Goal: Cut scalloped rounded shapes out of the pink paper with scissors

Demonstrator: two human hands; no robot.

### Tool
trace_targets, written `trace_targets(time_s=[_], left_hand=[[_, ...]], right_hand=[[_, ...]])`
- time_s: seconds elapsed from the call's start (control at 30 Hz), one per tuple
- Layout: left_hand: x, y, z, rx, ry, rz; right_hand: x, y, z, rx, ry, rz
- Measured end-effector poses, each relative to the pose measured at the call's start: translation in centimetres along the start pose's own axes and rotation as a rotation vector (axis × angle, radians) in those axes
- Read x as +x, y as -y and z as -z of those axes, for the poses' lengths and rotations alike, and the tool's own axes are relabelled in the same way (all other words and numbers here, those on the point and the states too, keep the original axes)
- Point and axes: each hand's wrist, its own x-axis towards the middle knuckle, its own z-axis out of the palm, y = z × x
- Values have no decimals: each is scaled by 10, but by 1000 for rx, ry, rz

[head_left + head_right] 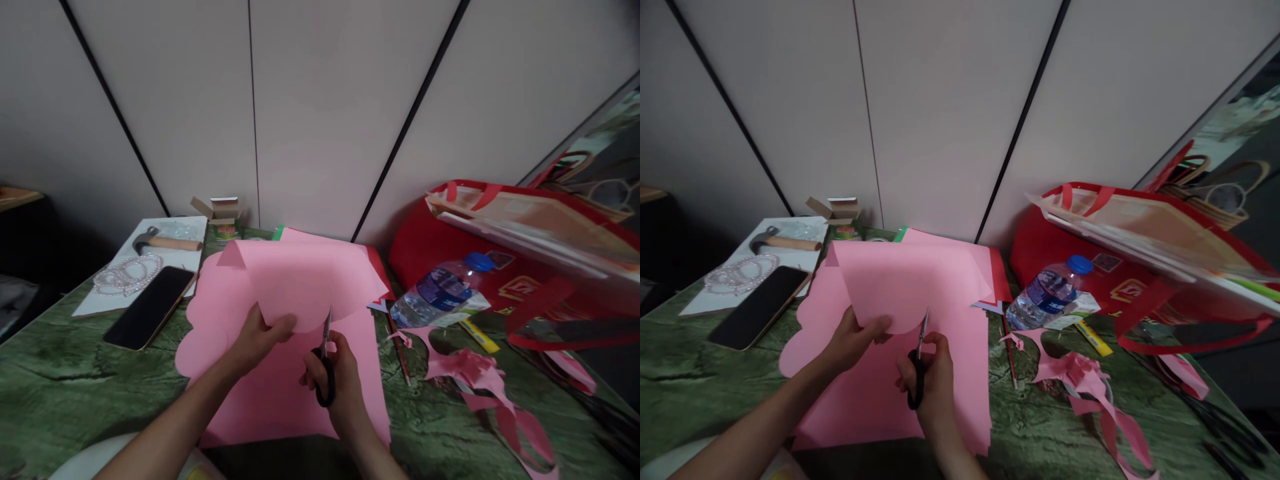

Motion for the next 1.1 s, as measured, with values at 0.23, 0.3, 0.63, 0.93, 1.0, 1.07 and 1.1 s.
trace_targets(time_s=[0.23, 0.3, 0.63, 0.93, 1.0, 1.07, 1.1], left_hand=[[-13, -5, -24, 70, -27, 73], [-13, -6, -26, 17, 2, 52], [-4, -5, -22, -278, -11, 26], [6, 6, -18, -385, -195, 457], [5, 8, -18, -334, -217, 449], [3, 8, -20, -296, -212, 404], [2, 7, -21, -285, -215, 380]], right_hand=[[-6, -8, -8, -16, 41, -51], [-6, -8, -8, -31, 40, -31], [1, -10, -5, -20, 12, -30], [4, -10, -1, 69, -63, 37], [5, -9, 0, 90, -48, 42], [6, -8, 0, 95, -20, 27], [6, -7, 0, 97, -13, 14]])
